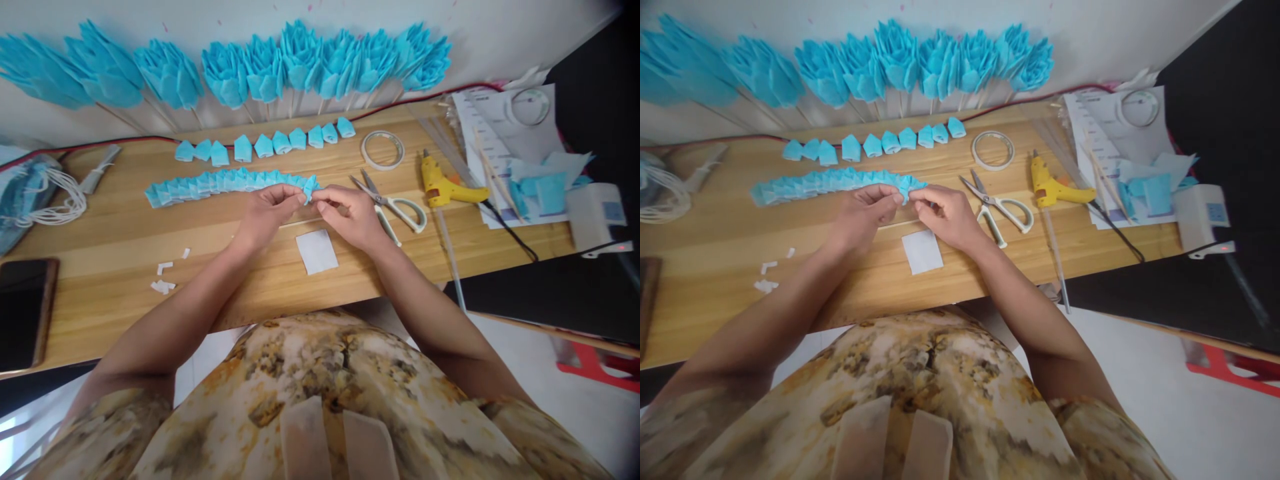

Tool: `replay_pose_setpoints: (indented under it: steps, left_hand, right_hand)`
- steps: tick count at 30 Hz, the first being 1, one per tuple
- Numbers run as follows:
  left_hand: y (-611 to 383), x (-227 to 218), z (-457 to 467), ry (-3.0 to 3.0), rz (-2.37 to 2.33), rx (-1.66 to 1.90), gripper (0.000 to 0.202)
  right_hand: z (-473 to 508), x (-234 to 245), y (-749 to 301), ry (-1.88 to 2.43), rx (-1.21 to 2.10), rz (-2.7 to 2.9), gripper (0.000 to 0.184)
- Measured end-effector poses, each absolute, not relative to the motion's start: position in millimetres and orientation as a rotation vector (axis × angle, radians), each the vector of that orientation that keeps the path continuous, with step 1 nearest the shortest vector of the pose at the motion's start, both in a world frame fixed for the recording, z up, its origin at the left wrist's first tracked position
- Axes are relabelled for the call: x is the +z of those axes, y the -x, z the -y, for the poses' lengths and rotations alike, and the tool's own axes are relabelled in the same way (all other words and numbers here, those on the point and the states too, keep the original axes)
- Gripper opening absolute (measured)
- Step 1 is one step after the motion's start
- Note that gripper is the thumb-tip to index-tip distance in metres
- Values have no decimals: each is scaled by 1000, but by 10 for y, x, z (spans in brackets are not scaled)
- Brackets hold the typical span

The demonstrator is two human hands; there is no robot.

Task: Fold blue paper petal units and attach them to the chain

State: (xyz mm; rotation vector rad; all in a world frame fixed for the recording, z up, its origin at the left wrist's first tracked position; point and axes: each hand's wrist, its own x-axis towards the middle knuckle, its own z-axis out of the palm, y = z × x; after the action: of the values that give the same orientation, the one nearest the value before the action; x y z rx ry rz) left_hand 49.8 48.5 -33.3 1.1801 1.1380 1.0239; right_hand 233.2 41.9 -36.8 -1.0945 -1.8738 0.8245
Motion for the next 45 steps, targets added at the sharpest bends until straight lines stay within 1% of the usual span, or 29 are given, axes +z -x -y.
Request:
replay_pose_setpoints:
  steps: [21, 24, 27, 29, 35, 40, 45]
  left_hand:
    - [-477, -358, -502, -1119, -1055, 1008, 13]
    - [-456, -352, -525, -1085, -1041, 1012, 15]
    - [-440, -310, -545, -1010, -1025, 1025, 17]
    - [-438, -280, -549, -968, -992, 1018, 19]
    - [-443, -311, -533, -988, -937, 973, 21]
    - [-439, -375, -540, -1125, -1023, 1016, 21]
    - [-462, -329, -527, -1196, -1049, 1032, 31]
  right_hand:
    - [-418, -362, -2314, 1099, 771, 1840, 15]
    - [-391, -327, -2334, 1114, 848, 1817, 17]
    - [-394, -325, -2358, 1133, 955, 1697, 26]
    - [-422, -347, -2365, 1146, 966, 1591, 29]
    - [-490, -391, -2347, 1079, 1102, 1578, 23]
    - [-486, -402, -2339, 1098, 1104, 1583, 27]
    - [-486, -405, -2339, 1113, 1083, 1593, 24]
